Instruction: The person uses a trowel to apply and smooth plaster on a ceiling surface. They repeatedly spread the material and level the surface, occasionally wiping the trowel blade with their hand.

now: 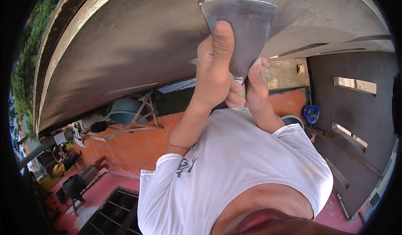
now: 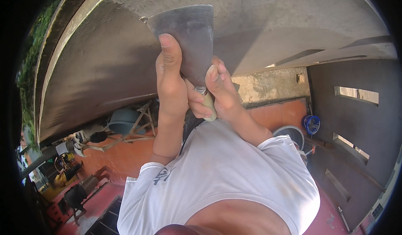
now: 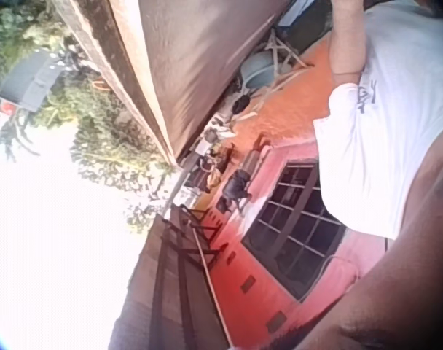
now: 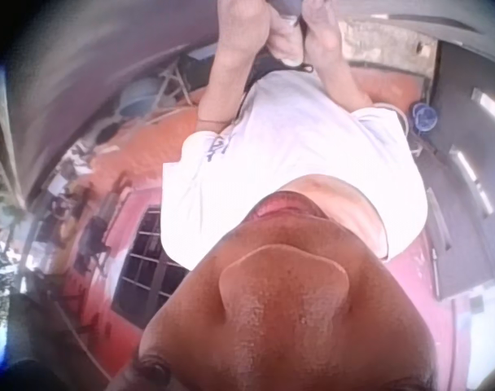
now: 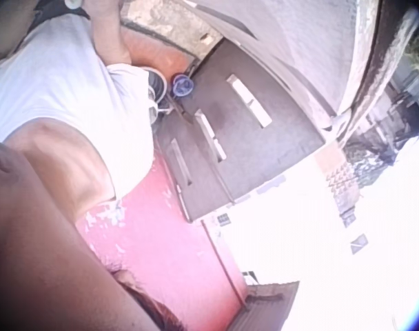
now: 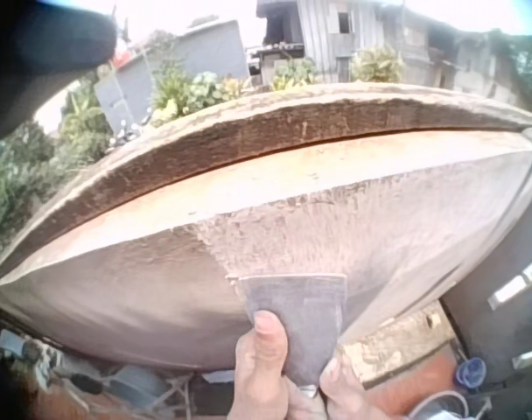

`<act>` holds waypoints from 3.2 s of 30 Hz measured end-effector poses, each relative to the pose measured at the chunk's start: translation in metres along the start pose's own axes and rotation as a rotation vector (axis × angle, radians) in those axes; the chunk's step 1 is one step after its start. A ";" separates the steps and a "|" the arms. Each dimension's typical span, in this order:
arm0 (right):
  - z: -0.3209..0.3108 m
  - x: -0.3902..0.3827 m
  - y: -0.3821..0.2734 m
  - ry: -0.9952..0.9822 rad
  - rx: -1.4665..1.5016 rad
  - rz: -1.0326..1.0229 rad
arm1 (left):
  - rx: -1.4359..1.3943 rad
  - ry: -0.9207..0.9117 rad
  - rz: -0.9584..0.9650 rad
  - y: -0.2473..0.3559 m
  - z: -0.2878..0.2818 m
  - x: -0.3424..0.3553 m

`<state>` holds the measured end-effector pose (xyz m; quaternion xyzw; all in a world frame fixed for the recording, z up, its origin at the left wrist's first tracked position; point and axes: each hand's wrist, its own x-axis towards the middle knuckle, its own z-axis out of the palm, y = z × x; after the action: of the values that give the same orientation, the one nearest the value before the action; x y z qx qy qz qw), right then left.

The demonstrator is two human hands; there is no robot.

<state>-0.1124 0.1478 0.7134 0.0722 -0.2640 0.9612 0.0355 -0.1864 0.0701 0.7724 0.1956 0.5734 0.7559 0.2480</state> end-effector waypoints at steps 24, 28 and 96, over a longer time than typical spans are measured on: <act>-0.020 -0.012 0.013 0.049 0.009 0.004 | 0.034 0.026 -0.143 -0.023 -0.005 -0.005; -0.025 -0.007 0.009 -0.022 -0.068 -0.011 | 0.049 0.021 -0.087 -0.030 -0.007 -0.002; -0.094 -0.032 0.011 0.030 -0.033 0.118 | -0.025 0.080 -0.095 -0.089 0.007 -0.002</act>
<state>-0.0928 0.1854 0.6233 0.0414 -0.2829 0.9581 -0.0161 -0.1677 0.0937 0.6879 0.1347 0.5822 0.7575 0.2629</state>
